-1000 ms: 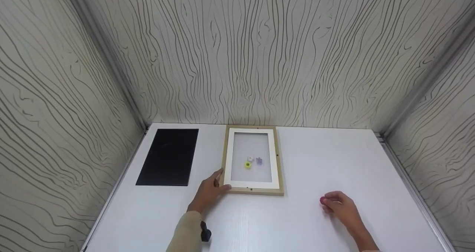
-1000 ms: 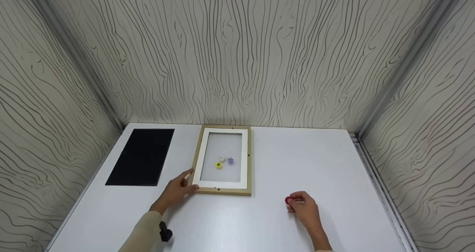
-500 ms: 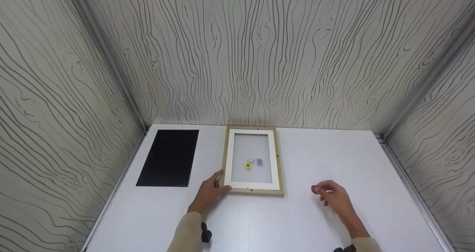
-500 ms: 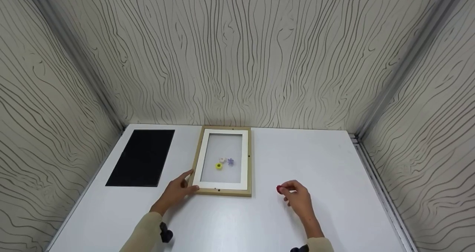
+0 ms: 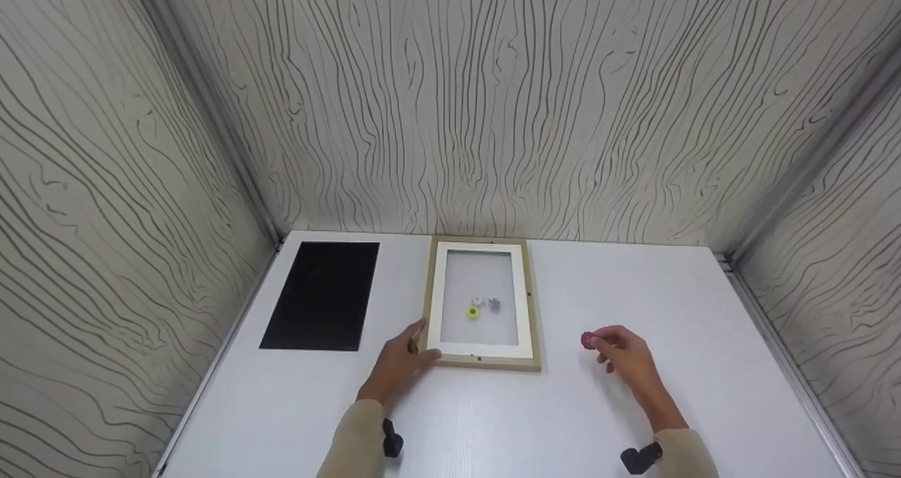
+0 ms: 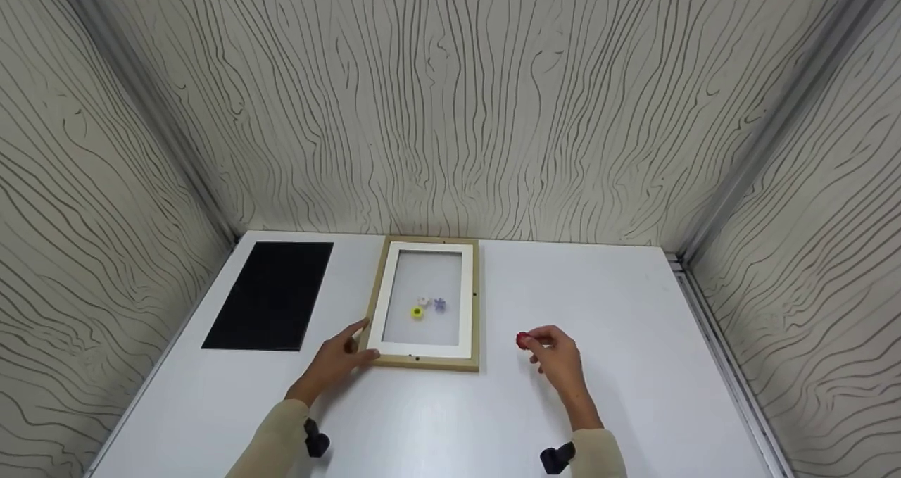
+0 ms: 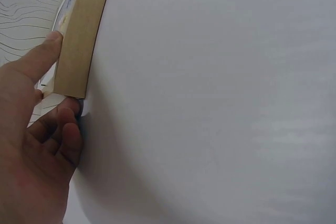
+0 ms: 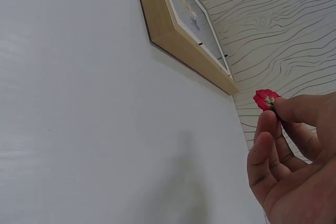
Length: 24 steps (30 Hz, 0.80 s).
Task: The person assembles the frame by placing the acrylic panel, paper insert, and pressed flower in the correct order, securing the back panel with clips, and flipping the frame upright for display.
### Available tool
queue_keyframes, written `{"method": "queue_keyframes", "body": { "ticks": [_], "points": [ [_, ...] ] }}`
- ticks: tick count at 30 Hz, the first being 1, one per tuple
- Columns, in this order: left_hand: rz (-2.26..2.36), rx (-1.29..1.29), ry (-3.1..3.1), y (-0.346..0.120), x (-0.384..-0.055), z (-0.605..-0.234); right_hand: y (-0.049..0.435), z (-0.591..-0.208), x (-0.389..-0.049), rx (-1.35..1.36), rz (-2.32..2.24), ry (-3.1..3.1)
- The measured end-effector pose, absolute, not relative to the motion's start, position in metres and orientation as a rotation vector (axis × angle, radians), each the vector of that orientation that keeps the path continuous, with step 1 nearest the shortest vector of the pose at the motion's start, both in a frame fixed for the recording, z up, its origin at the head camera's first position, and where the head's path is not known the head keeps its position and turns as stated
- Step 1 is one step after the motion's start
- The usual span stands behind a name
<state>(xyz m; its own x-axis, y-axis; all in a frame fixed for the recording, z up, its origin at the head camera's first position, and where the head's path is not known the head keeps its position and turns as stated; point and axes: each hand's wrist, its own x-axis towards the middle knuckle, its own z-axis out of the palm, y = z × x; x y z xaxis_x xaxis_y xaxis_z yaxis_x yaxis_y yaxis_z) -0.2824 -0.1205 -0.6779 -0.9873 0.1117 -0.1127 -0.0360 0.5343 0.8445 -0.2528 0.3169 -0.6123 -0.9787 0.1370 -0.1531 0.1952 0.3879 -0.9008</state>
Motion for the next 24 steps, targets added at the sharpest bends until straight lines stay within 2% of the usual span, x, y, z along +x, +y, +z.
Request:
{"method": "queue_keyframes", "body": {
  "ticks": [24],
  "points": [
    [1.464, 0.089, 2.613, -0.12, -0.282, -0.675, 0.292, -0.602, -0.283, 0.25, -1.796, 2.556]
  ]
}}
